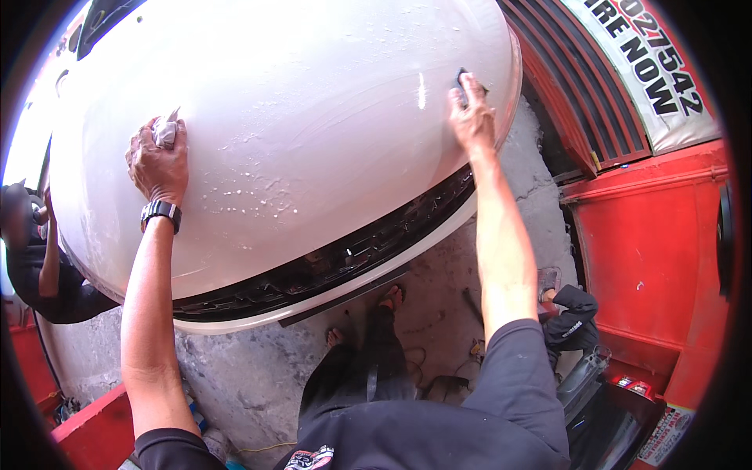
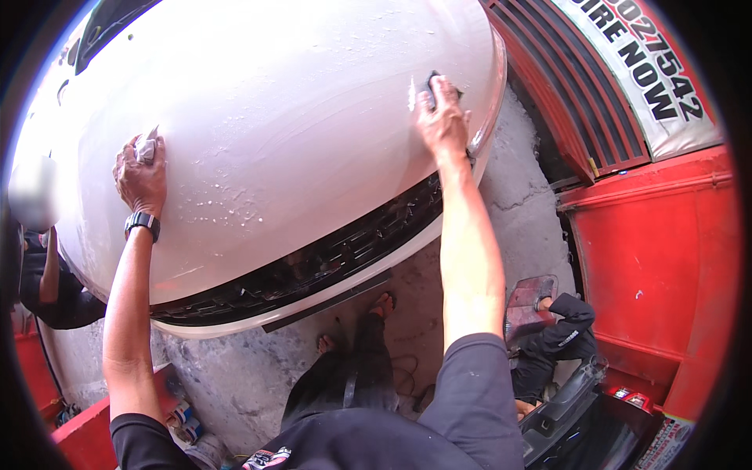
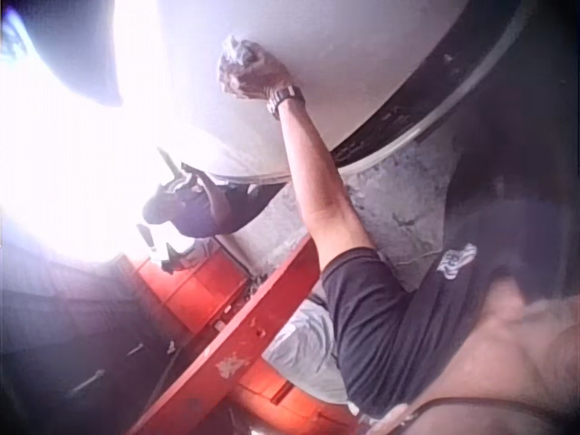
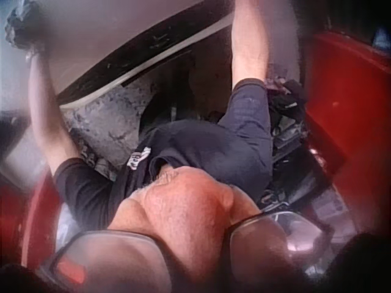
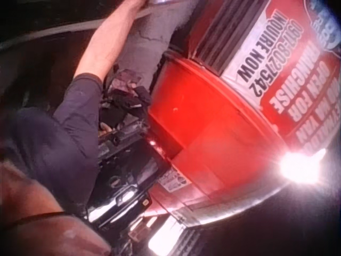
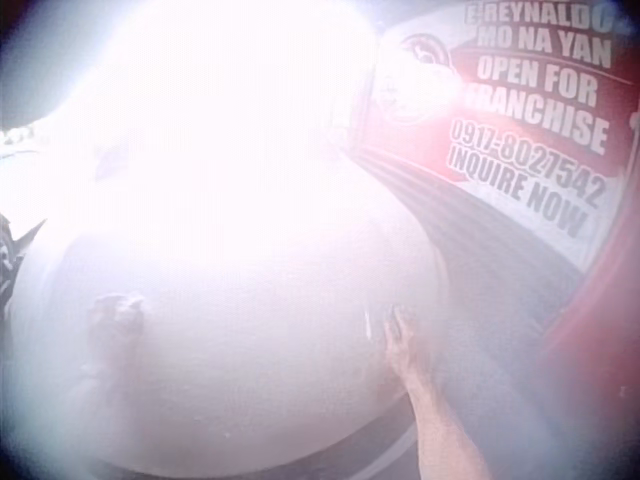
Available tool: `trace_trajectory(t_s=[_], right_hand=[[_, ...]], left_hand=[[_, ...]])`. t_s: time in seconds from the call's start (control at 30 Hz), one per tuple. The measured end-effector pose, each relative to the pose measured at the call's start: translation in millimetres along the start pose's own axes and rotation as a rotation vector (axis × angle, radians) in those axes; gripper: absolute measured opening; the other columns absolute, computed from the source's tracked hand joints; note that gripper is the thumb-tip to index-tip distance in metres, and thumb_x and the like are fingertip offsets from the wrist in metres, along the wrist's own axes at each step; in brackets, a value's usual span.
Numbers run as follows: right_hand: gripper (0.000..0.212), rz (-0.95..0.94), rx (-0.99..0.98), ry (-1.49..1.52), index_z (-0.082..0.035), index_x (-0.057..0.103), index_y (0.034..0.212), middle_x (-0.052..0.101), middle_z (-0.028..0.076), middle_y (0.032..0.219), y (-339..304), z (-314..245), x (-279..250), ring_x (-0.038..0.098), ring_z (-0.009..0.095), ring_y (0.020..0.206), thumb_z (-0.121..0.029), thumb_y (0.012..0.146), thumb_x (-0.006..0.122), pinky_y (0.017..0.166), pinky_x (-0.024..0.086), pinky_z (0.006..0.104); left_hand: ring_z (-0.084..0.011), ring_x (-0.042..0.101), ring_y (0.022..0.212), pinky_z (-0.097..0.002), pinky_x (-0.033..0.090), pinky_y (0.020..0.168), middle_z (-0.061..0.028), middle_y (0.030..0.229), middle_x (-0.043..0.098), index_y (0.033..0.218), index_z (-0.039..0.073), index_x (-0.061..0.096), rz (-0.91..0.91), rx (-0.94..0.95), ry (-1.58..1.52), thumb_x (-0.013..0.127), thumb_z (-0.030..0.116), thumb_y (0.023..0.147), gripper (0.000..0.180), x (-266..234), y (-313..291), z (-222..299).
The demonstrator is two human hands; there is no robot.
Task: The person scrubs the white car hood with a sponge and a cleaning solution, then wipes the surface with a cloth. The person repeats the scrubbing and wiping process across the hood.
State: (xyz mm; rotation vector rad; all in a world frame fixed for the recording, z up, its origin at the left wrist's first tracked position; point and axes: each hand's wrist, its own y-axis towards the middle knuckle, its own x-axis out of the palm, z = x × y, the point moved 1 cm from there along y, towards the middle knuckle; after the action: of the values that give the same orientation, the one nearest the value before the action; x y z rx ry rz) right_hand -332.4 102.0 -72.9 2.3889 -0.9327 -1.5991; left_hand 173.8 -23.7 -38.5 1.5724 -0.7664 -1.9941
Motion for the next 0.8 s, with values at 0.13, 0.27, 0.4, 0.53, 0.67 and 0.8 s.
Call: trace_trajectory(t_s=[0.13,0.27,0.4,0.53,0.67,0.8], right_hand=[[0.058,0.124,-0.148,0.229,-0.002,0.039,0.153,0.031,0.019,0.163,-59.4,-78.1,45.6,0.026,0.032,0.153,-0.036,0.106,0.036,0.125,0.012,0.0567],[0.053,-0.137,-0.416,0.137,-0.011,0.045,0.152,0.039,0.012,0.16,-188.1,-181.6,40.5,0.029,0.027,0.152,-0.032,0.104,0.047,0.124,0.015,0.0587],[0.048,0.02,-0.188,0.005,-0.012,0.056,0.142,0.051,0.013,0.152,-80.9,-44.3,2.1,0.049,0.031,0.14,-0.038,0.102,0.051,0.114,0.03,0.0672],[0.035,0.032,-0.1,0.066,-0.004,0.065,0.126,0.061,0.019,0.135,-11.9,10.6,-8.2,0.061,0.034,0.122,-0.028,0.102,0.055,0.104,0.046,0.0545],[0.032,0.25,-0.056,-0.03,0.001,0.07,0.117,0.065,0.022,0.126,-30.9,-4.0,6.5,0.063,0.035,0.116,-0.024,0.101,0.059,0.098,0.05,0.0426],[0.047,0.201,-0.022,0.065,0.001,0.057,0.14,0.044,0.02,0.155,-88.8,-77.1,41.1,0.038,0.037,0.147,-0.03,0.106,0.046,0.119,0.019,0.067]], left_hand=[[-0.0378,0.061,0.116,-0.0514,0.049,0.099,-0.0152,0.122,0.068,0.124,0.014,0.067,-0.039,0.007,0.056,0.069,0.052,0.089,0.051,1.1,-1.1,2.7],[-0.0379,0.061,0.118,-0.0509,0.048,0.101,-0.0152,0.125,0.068,0.124,0.015,0.067,-0.038,0.002,0.103,0.069,0.054,0.089,0.053,0.3,-4.7,-21.8],[-0.0355,0.064,0.113,-0.0499,0.049,0.101,-0.0137,0.12,0.07,0.121,0.016,0.069,0.012,0.043,0.071,0.071,0.052,0.087,0.05,3.8,1.3,-15.0],[-0.0359,0.063,0.115,-0.0494,0.048,0.102,-0.0139,0.122,0.069,0.123,0.016,0.068,-0.007,0.031,0.056,0.071,0.054,0.087,0.053,6.2,-3.2,-18.5],[-0.0371,0.061,0.119,-0.0505,0.047,0.102,-0.0147,0.125,0.068,0.126,0.017,0.067,-0.028,0.032,0.052,0.069,0.057,0.087,0.056,11.6,-3.3,-20.0],[-0.0374,0.061,0.118,-0.051,0.047,0.102,-0.0144,0.125,0.068,0.126,0.017,0.067,-0.03,0.016,0.055,0.069,0.058,0.086,0.057,10.7,-1.3,-11.3]])
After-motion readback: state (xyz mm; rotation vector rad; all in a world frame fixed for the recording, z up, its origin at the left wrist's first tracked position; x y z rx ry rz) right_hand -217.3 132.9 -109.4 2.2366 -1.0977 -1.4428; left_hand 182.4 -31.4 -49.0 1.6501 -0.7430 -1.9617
